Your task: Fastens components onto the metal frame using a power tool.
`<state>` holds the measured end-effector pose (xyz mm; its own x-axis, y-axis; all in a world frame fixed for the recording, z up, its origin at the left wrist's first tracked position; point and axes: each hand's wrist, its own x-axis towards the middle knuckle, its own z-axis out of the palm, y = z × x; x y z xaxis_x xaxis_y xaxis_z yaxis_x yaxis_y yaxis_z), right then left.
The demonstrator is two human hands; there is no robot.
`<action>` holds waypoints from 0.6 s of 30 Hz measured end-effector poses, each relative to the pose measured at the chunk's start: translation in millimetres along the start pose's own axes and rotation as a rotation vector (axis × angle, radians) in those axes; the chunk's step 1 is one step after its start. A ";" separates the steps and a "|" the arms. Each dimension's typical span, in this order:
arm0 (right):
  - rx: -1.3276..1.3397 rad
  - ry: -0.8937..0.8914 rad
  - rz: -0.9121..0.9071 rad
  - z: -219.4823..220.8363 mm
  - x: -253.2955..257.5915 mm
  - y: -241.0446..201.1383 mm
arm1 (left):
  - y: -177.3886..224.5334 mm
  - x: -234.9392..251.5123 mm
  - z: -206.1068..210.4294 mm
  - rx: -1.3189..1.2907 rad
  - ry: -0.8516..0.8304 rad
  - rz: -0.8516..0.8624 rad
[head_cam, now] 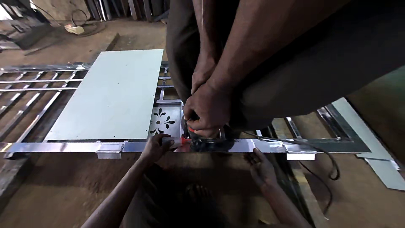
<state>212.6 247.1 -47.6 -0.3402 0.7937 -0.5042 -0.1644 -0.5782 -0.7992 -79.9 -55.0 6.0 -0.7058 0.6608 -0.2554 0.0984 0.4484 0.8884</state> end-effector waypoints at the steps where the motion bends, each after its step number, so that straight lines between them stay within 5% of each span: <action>1: 0.001 0.002 0.000 0.0 -0.1 0.4 | 2.6 1.2 -0.2 0.008 -0.007 -0.005; 10: 0.003 0.014 0.007 1.3 -1.0 -1.0 | 7.6 8.1 0.4 0.063 -0.024 -0.009; 18: 0.011 0.022 0.012 1.5 -1.6 0.3 | 45.8 15.3 -2.5 0.362 -0.068 0.088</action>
<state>211.7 245.4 -46.6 -0.3215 0.7907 -0.5210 -0.1705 -0.5896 -0.7895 -87.9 -25.9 43.8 -0.6364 0.7395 -0.2195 0.4069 0.5636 0.7189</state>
